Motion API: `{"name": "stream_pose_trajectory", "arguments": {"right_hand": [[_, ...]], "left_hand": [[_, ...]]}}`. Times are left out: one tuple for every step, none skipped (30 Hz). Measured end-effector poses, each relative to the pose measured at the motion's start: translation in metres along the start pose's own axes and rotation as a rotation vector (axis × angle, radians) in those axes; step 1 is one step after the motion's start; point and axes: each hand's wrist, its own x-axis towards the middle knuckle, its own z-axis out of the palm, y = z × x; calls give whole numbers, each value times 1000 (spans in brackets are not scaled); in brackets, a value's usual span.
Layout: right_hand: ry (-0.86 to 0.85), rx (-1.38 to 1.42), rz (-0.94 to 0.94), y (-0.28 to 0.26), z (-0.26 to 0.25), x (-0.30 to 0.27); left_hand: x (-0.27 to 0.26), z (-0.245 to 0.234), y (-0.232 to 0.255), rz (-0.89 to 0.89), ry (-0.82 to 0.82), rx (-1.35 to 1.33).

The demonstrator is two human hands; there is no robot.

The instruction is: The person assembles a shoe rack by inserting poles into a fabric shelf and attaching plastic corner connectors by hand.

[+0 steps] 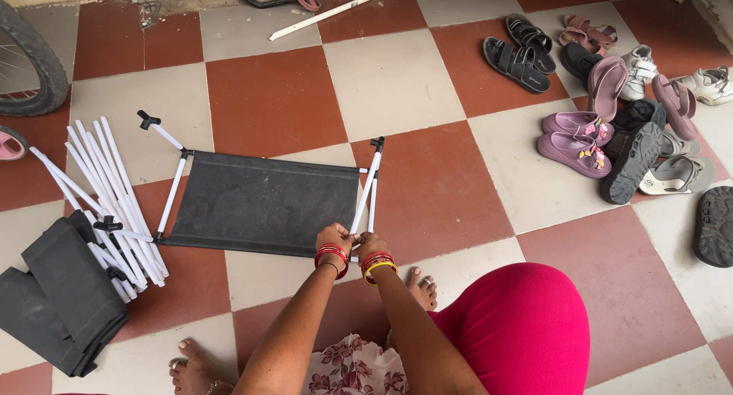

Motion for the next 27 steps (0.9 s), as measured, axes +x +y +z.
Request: {"name": "stream_pose_trajectory", "arguments": {"right_hand": [[-1, 34, -10, -2, -2, -5], [-1, 67, -20, -3, -4, -9], [-1, 101, -30, -5, -6, -12], [0, 90, -38, -7, -7, -14], [0, 79, -46, -8, -6, -17], [0, 68, -53, -8, -7, -19], [3, 66, -53, -9, -7, -20], [7, 64, -52, -10, -9, -23], [10, 61, -52, -12, -10, -26], [10, 63, -48, -14, -11, -29], [10, 65, -43, -15, -12, -33], [10, 67, -39, -17, -13, -37], [11, 67, -27, -19, -14, -39], [12, 67, -14, -21, -14, -42], [14, 68, -3, -23, -15, -43], [20, 66, -12, -23, -16, -43], [25, 65, -20, -22, -16, -43], [30, 63, -29, -21, -16, -42], [33, 29, -39, -19, -15, -41], [35, -4, -50, -17, -15, -39], [39, -39, -59, -15, -14, -37], [54, -40, -61, -13, -13, -34], [69, -42, -63, -12, -11, -32], [84, -44, -65, -11, -10, -30], [77, -53, -58, -10, -10, -28], [70, -62, -52, -10, -10, -28], [64, -70, -46, -11, -12, -29]], "left_hand": [[3, 1, -2, -13, 7, 13], [5, 1, -4, -26, 14, 26], [8, 1, -4, -38, 22, 38], [9, 2, -5, -50, 21, 25], [10, 3, -6, -63, 20, 11], [11, 3, -6, -75, 19, -2], [11, 3, -6, -77, 21, 0], [12, 4, -6, -80, 22, 2], [12, 3, -5, -81, 25, 4], [13, 1, -5, -111, -1, -44], [15, -1, -5, -140, -27, -94], [15, -3, -5, -169, -54, -143], [16, -5, -5, -171, -62, -161], [16, -6, -4, -174, -70, -180], [16, -8, -3, -175, -77, -199], [15, -9, 0, -167, -88, -196], [12, -10, 2, -160, -98, -194], [9, -12, 5, -153, -109, -191], [4, -12, 6, -119, -109, -159], [-1, -12, 8, -86, -110, -126], [-6, -10, 9, -51, -112, -95], [-8, -8, 11, -58, -116, -98], [-10, -6, 12, -64, -121, -101], [-11, -4, 11, -71, -126, -104], [-11, -1, 10, -83, -121, -128], [-10, 2, 9, -94, -116, -153], [-9, 3, 8, -104, -110, -177]]}}
